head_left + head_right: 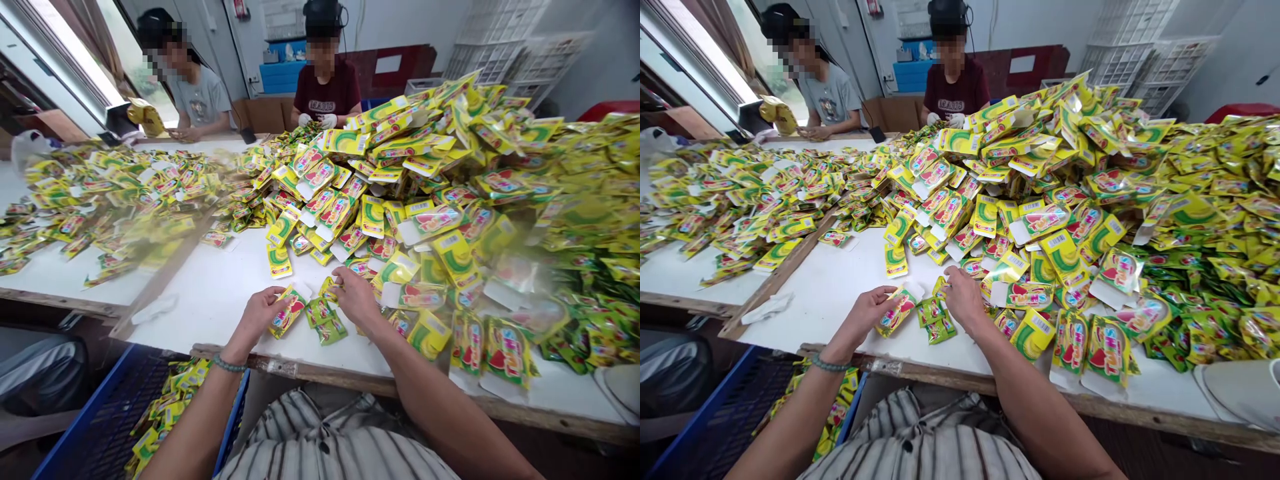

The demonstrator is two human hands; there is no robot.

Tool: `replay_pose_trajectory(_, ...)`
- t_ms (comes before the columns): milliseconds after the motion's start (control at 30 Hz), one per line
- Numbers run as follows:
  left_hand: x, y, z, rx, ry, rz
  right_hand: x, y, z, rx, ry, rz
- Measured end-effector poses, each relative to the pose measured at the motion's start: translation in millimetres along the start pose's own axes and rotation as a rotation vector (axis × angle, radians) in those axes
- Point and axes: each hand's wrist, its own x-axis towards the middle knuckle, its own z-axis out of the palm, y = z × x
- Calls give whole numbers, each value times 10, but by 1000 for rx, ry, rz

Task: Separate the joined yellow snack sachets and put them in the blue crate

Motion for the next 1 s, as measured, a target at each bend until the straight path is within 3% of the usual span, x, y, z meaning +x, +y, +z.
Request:
replay_pose_trajectory(100,-34,-21,48,-58,-32,-1,53,-26,22,393,79,119)
replay_pose_trajectory(200,-82,-21,117,-120,-56,10,65,-84,80,689,56,148)
replay_pose_trajectory(400,-168,68,193,-177,-85,57,-4,-152,175,748,-113,96)
replay_pose_trajectory(567,-188,133,181,-213,-68,11,-30,-169,58,548,-148,12)
replay_pose_trajectory(700,-177,130,68,-235,29,-29,-75,-169,-32,107,-36,-40)
replay_pose_trajectory(833,-180,101,-46,-213,110,-67,-181,-236,34,-369,-164,-104)
replay_pose_trajectory(933,-191,79,-67,-196,130,-75,-211,-273,87,-427,-254,-107)
replay_pose_trajectory(1000,-198,69,-54,-182,125,-82,-186,-260,82,-353,-244,-61)
